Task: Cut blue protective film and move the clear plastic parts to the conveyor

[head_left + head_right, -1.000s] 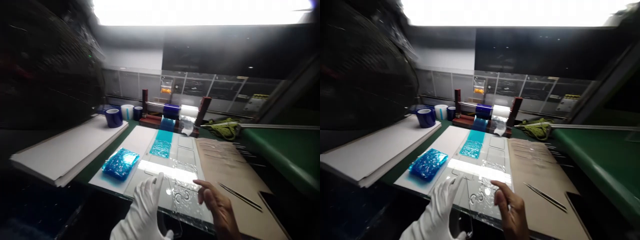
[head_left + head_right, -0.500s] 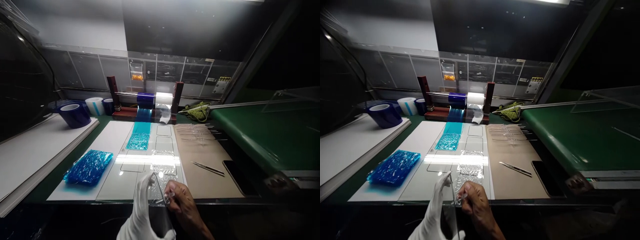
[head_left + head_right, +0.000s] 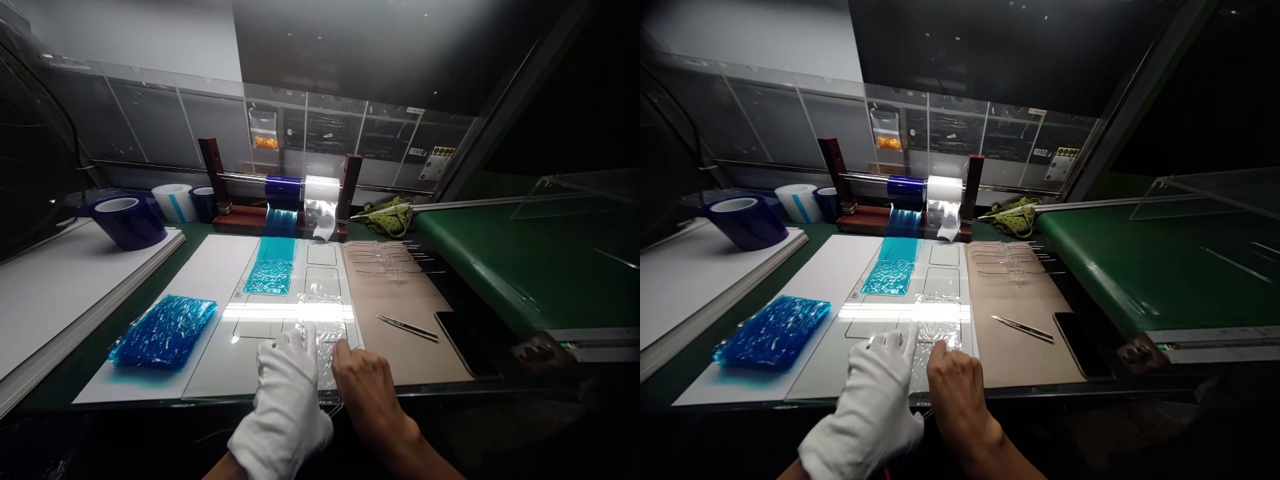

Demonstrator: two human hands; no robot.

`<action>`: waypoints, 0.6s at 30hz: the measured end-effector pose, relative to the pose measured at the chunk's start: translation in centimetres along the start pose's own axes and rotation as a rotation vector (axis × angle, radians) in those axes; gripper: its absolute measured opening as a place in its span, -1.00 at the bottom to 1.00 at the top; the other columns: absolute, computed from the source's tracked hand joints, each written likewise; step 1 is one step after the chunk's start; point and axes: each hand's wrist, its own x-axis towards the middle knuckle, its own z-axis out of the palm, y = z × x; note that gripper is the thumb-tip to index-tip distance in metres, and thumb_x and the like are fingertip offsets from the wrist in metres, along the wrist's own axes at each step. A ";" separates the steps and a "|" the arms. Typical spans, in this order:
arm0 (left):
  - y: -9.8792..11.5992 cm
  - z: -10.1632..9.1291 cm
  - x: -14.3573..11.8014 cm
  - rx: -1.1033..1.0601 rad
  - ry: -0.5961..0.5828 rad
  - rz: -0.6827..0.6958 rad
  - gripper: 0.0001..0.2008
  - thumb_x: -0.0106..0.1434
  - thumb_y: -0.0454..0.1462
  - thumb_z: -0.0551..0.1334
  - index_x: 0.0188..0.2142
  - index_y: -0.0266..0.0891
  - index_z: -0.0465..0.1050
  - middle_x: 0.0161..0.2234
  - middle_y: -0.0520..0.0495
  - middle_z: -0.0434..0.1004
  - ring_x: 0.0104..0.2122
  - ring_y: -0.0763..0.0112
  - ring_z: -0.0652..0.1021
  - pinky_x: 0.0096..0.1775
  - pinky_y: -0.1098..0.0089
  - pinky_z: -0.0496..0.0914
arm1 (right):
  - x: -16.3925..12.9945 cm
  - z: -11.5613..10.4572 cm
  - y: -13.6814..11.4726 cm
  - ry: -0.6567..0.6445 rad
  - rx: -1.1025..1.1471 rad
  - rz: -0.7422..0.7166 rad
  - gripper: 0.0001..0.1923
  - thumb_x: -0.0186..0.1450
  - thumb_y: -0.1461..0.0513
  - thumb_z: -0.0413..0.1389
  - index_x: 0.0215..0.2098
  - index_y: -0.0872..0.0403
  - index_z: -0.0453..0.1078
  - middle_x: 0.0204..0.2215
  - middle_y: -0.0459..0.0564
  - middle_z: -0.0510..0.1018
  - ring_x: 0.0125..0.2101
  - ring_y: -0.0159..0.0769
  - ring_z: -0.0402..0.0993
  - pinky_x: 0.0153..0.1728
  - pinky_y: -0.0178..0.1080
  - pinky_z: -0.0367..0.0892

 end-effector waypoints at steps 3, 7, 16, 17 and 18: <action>-1.2 0.9 -0.9 -0.018 0.021 0.076 -0.07 -0.18 -0.23 0.24 0.23 -0.39 0.05 -0.04 -0.42 0.26 -0.08 -0.24 0.35 -0.08 -0.21 0.20 | -0.3 -0.1 1.1 0.009 0.429 0.059 -0.64 0.40 0.27 -0.19 -0.44 0.12 0.35 -0.70 -0.09 0.32 -0.69 -0.39 0.21 -0.61 -0.30 -0.08; -2.1 3.6 -2.6 -0.516 0.104 0.226 0.19 -0.15 -0.16 0.26 0.29 -0.30 -0.55 0.21 -0.40 -0.06 0.19 -0.06 0.18 0.10 0.03 0.23 | -0.5 -0.1 2.4 -0.273 1.338 0.161 -0.52 0.36 -0.09 -0.18 -0.45 0.07 0.26 -0.76 -0.29 0.07 -0.75 -0.50 -0.06 -0.69 -0.39 -0.09; -0.2 0.2 -1.7 0.022 -0.062 -0.004 -0.02 -0.23 -0.16 0.26 0.23 -0.43 0.12 0.01 -0.48 0.26 -0.08 -0.24 0.36 -0.07 -0.13 0.22 | -1.5 0.2 0.8 0.148 0.251 0.021 -0.59 0.40 0.24 -0.22 -0.50 0.09 0.34 -0.71 -0.08 0.34 -0.71 -0.41 0.17 -0.59 -0.27 -0.14; -0.6 -0.1 -1.7 0.009 -0.056 0.014 -0.03 -0.22 -0.16 0.25 0.23 -0.43 0.12 0.02 -0.48 0.25 -0.05 -0.23 0.34 -0.04 -0.13 0.20 | -1.6 0.3 0.9 0.120 0.276 0.010 -0.59 0.41 0.24 -0.23 -0.48 0.09 0.34 -0.70 -0.08 0.38 -0.70 -0.40 0.22 -0.58 -0.29 -0.09; -1.0 -0.2 -1.8 -0.029 -0.040 0.040 -0.04 -0.21 -0.15 0.24 0.24 -0.40 0.10 0.05 -0.45 0.24 -0.01 -0.21 0.32 0.00 -0.11 0.19 | -1.7 0.4 1.0 0.075 0.350 0.011 -0.59 0.42 0.23 -0.23 -0.46 0.08 0.34 -0.67 -0.08 0.42 -0.68 -0.40 0.27 -0.57 -0.31 -0.03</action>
